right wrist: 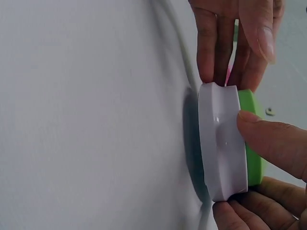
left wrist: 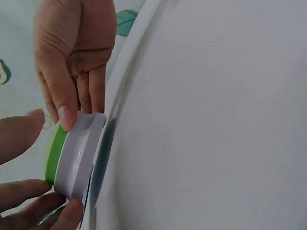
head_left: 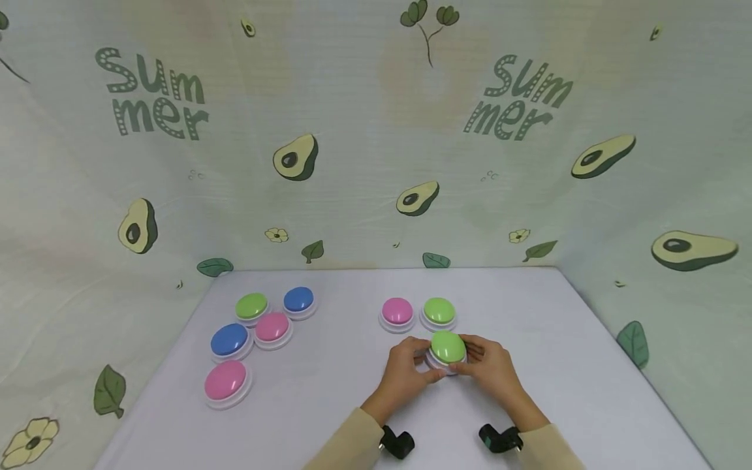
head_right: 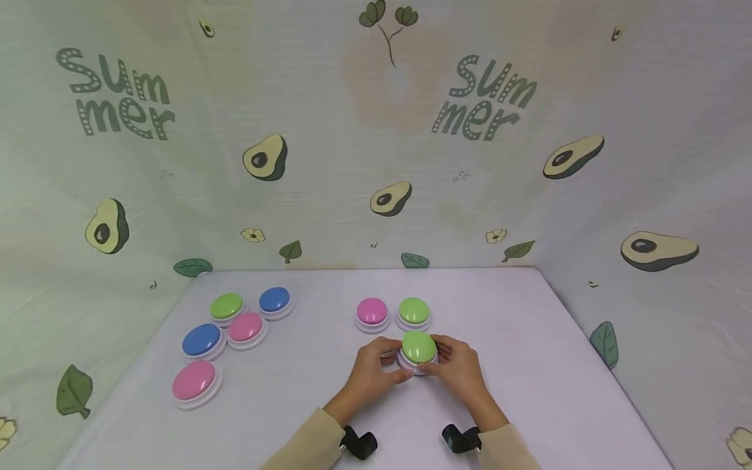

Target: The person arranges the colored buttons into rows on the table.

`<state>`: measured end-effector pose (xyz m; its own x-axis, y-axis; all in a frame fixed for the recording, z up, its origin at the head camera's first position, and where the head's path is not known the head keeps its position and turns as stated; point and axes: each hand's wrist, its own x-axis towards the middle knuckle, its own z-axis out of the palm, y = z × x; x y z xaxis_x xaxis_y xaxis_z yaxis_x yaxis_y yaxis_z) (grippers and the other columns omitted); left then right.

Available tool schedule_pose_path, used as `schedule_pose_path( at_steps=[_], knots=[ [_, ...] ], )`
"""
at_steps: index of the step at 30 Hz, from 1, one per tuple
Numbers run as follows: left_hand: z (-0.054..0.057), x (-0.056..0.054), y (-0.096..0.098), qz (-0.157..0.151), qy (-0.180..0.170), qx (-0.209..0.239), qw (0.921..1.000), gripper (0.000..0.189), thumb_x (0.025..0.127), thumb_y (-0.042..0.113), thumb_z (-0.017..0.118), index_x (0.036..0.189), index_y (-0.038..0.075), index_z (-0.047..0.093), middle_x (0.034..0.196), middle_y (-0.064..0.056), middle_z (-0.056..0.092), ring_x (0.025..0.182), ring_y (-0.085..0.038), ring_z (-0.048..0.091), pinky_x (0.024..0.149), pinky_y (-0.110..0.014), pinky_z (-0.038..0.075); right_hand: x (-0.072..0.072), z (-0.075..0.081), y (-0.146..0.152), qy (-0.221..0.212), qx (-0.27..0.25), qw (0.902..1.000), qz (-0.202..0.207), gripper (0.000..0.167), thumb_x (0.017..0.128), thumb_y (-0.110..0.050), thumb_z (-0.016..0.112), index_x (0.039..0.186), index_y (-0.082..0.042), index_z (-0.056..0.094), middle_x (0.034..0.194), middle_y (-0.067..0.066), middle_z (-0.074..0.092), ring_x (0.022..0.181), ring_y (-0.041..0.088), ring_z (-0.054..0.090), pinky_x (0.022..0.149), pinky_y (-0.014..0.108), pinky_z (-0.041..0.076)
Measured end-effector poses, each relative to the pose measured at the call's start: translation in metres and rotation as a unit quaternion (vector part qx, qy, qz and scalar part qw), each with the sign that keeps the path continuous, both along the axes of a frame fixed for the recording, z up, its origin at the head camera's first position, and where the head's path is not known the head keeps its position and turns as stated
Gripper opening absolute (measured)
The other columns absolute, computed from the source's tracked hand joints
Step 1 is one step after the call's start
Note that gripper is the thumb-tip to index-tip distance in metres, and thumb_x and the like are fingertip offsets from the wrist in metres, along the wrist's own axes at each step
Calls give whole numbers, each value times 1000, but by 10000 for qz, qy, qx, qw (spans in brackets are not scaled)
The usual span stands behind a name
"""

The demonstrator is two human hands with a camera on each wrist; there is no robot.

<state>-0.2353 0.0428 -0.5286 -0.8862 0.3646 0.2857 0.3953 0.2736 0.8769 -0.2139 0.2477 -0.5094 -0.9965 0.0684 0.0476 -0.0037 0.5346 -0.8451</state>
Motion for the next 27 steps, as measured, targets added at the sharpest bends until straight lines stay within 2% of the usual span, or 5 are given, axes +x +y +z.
schedule_pose_path(
  at_steps=[4, 9, 15, 21, 27],
  knots=[
    [0, -3, 11, -413, -53, -126, 9991, 61, 83, 8, 91, 133, -13, 63, 134, -22, 66, 128, -31, 63, 105, -30, 54, 0, 1, 16, -67, 215, 9997, -84, 72, 80, -14, 93, 139, 11, 60, 137, 32, 62, 127, 45, 62, 103, 45, 55],
    [1, -7, 26, -628, -65, -527, 9966, 70, 85, 15, 90, 141, -11, 58, 150, -22, 57, 140, -30, 54, 114, -29, 46, -5, 3, 34, -158, 383, 9990, -179, 76, 81, -19, 93, 142, 11, 57, 140, 32, 60, 129, 45, 60, 104, 46, 54],
    [3, -11, 48, -985, -822, -285, 9913, 82, 88, 13, 88, 153, -10, 44, 165, -20, 38, 151, -28, 39, 118, -28, 40, -15, 6, 52, -209, 602, 9975, -297, 79, 84, -21, 91, 145, 12, 53, 144, 33, 56, 132, 48, 58, 106, 51, 52],
    [8, -16, 65, -925, -1471, -170, 9846, 88, 89, 18, 87, 160, -1, 39, 170, -11, 31, 151, -23, 39, 119, -28, 39, -27, 10, 64, -298, 655, 9969, -306, 79, 85, -17, 89, 148, 12, 49, 147, 34, 53, 134, 49, 54, 109, 54, 49],
    [11, -22, 76, -917, -1729, -172, 9805, 87, 90, 21, 85, 161, 3, 38, 171, -9, 31, 150, -24, 42, 119, -29, 39, -38, 13, 73, -312, 778, 9962, -242, 80, 85, -12, 89, 148, 14, 48, 148, 36, 49, 136, 52, 51, 111, 57, 47]
  ],
)
